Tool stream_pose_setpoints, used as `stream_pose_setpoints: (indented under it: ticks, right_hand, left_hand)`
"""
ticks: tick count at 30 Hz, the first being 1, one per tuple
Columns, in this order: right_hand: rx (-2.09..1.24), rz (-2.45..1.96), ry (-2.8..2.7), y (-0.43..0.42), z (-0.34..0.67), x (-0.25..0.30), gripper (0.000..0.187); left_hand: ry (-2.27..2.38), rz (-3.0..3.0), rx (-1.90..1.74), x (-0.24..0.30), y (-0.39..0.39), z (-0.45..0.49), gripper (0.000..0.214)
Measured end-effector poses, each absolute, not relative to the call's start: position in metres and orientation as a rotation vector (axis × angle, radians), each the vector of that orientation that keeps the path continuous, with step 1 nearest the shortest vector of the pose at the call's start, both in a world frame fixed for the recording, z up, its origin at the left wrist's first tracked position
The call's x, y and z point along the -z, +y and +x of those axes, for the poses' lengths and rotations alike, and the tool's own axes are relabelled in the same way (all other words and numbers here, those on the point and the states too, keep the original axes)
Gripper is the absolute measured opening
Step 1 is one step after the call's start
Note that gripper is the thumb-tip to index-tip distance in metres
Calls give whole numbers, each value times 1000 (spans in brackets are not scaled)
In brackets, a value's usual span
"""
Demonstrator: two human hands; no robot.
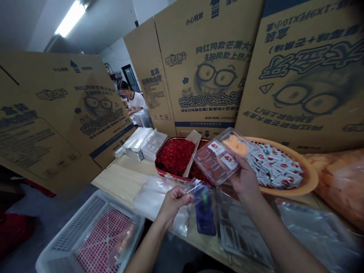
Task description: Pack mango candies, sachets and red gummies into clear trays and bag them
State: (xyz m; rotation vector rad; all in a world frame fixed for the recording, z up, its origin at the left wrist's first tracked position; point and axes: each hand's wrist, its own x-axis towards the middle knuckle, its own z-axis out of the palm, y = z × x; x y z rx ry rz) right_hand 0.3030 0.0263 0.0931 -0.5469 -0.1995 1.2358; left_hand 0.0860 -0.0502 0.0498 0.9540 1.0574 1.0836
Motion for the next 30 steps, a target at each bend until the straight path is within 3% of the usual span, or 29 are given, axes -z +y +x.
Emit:
stream_pose_setpoints:
  ticks: [8, 30]
  right_hand:
    - [-1227, -511, -266, 22, 298, -93, 15]
    - [-1261, -505, -295, 10, 301, -93, 14]
  left_hand:
    - [1165, 1132, -1038, -51, -53, 89, 41]
    - [1134, 909, -1119, -53, -53, 94, 39]
